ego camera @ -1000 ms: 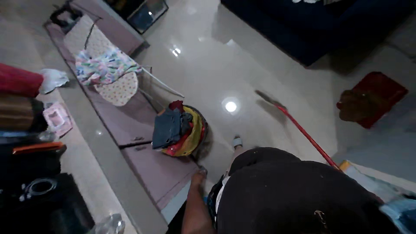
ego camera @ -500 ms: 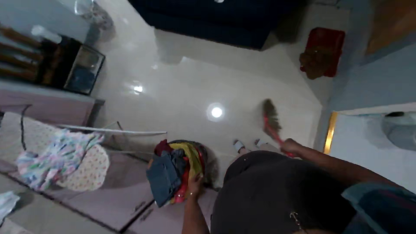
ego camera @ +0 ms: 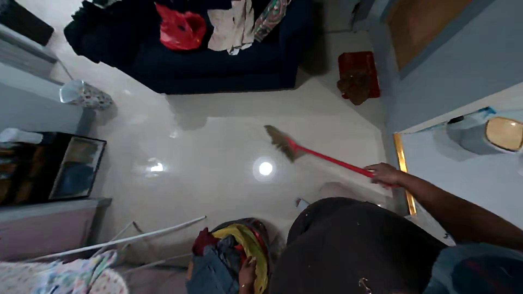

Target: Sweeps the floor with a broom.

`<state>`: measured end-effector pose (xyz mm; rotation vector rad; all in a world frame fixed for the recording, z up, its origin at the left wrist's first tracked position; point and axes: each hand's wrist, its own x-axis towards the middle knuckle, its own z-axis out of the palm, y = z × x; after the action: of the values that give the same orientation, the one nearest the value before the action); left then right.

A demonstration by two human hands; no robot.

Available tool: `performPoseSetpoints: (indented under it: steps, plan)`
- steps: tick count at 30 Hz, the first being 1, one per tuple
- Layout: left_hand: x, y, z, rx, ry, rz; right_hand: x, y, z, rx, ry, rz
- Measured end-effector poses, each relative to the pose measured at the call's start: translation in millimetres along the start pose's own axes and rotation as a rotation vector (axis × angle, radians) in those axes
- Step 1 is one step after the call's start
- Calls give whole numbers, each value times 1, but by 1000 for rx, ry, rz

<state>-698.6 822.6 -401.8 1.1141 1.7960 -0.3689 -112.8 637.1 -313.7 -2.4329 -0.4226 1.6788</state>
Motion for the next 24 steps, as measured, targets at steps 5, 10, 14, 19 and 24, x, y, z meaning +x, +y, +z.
performPoseSetpoints:
  steps: [5,10,14,19,24]
  plan:
    - [-2,34,11,11,-52,-81,-5,67,-46,43,242,197]
    - [-33,113,9,45,-70,-89,65,38,-81,325,323,379]
    - [-23,164,12,103,13,-43,100,-24,-86,210,98,250]
    - [0,252,39,118,-3,121,118,-109,-110,-57,-156,0]
    - [10,365,65,206,-63,172,172,-108,-180,288,-187,-20]
